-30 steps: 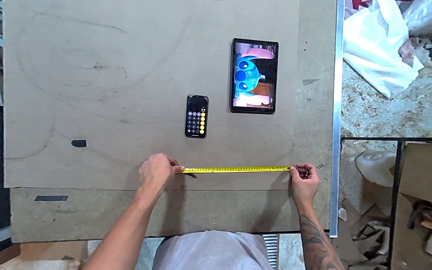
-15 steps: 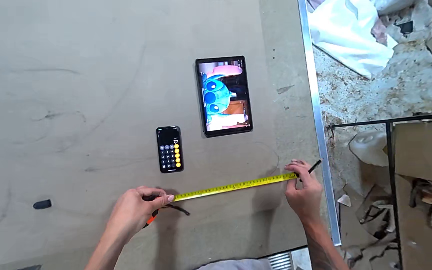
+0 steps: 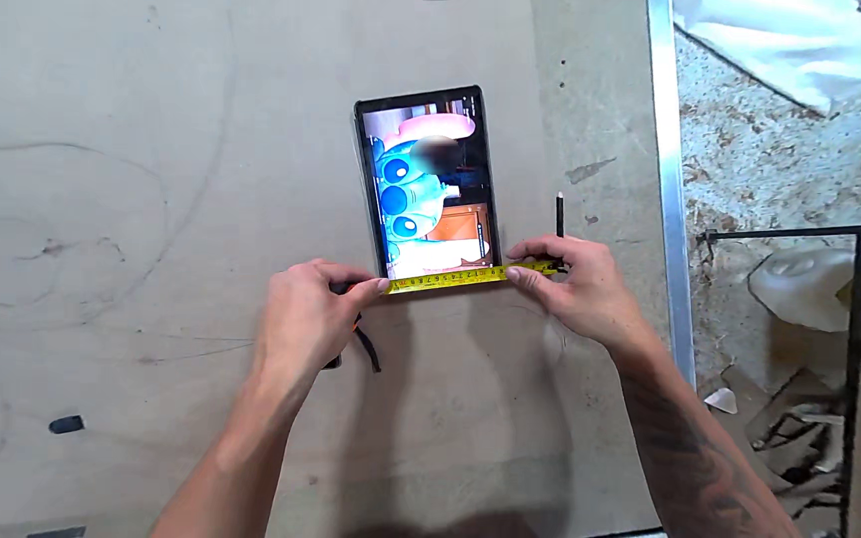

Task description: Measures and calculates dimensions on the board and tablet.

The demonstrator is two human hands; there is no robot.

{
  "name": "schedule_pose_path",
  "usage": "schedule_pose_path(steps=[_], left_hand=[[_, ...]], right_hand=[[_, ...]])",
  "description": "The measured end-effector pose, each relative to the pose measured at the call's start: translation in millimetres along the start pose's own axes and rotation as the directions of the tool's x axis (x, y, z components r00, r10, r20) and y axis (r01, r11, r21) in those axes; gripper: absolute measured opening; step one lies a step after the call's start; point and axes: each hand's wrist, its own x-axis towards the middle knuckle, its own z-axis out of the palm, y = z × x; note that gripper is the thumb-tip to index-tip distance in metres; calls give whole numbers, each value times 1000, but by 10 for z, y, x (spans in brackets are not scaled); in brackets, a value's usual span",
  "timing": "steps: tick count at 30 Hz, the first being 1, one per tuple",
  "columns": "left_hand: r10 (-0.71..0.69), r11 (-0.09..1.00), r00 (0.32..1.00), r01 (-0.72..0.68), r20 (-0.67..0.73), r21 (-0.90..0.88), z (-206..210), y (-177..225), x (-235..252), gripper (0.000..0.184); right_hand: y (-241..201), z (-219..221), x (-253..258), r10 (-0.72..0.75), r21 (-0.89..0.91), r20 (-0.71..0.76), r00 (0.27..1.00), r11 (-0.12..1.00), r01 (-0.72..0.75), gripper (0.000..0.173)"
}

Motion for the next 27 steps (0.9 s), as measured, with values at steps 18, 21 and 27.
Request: schedule_pose_path(steps=[18,21,27], left_hand=[[-136,978,982,113,127,174,25,-26,217,23],[-123,975,983,94,137,202,31,-22,253,27],[-110,979,977,75,182,187,35,-34,316,29]], right_hand=[[132,-37,305,105,-132,202,974,988,-80,9],[152,-27,335,59,-137,177,982,990,-34,10],[169,-52,379,22,-162,178,984,987,7,12]])
